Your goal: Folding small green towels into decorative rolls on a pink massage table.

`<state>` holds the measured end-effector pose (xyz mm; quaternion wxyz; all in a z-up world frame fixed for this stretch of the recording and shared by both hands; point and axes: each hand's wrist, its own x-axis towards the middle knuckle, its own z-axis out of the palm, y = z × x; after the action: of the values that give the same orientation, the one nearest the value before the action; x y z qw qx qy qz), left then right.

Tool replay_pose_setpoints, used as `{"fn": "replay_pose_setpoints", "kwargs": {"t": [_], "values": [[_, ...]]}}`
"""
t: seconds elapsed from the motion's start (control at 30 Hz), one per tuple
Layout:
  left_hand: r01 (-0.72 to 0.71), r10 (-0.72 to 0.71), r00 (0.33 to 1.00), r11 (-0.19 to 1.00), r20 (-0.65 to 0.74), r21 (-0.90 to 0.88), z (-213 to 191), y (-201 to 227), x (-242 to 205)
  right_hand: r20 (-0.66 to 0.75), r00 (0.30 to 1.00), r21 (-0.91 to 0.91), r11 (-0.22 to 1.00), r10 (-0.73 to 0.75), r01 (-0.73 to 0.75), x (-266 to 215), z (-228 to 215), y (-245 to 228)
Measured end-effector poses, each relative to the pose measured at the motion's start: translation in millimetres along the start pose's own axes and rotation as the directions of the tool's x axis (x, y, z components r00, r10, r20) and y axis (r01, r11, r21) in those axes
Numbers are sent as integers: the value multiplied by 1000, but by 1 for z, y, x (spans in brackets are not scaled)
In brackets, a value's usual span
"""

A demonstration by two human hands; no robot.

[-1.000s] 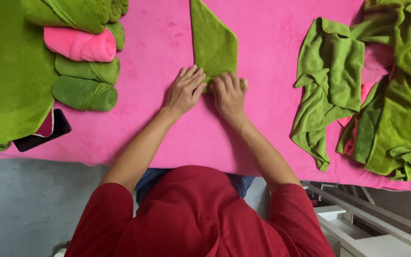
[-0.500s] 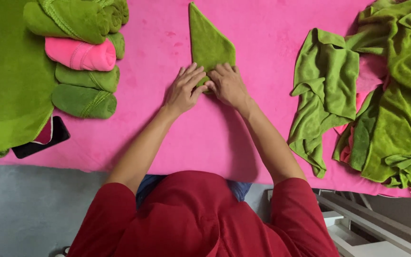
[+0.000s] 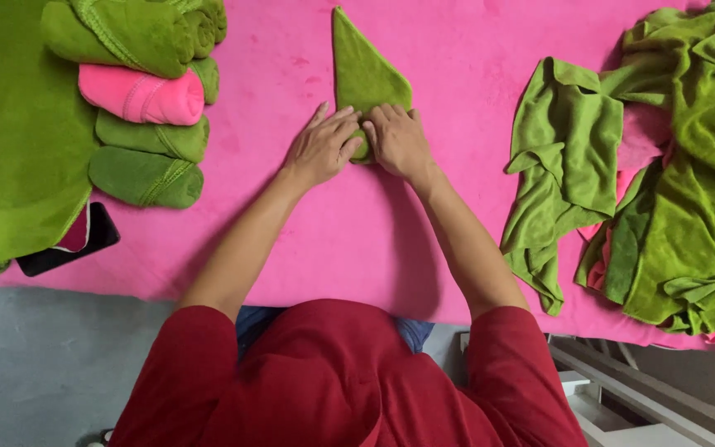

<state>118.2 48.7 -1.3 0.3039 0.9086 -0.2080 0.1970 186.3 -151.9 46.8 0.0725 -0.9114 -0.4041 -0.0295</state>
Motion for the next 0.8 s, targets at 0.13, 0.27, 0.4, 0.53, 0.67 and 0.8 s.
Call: {"fn": "replay_pose_setpoints", "kwargs": {"t": [0.13,0.27,0.4,0.53,0.67,0.8], "values": [[41,-41,999,998,9,43,5,-1,-1,-242,969,-107,994,-41,16,-15,4,-10],[58,-59,998,998,26,26,-8,7,5,-422,894,-225,972,-154,61,-34,-9,-48],[-39,41,996,999,85,-21,-12,-14,26,-429,882,-257,962,-197,90,-22,15,-24],[166,-149,902,986,406,-7,-48,-21,71,-378,910,-194,976,-170,102,10,-7,-17],[162,-213,842,976,496,144,-49,-38,100,-234,972,-126,992,-32,2,40,-17,-10],[171,-197,865,980,462,100,-46,-48,109,-110,989,-86,990,104,-114,55,-8,-2]]}}
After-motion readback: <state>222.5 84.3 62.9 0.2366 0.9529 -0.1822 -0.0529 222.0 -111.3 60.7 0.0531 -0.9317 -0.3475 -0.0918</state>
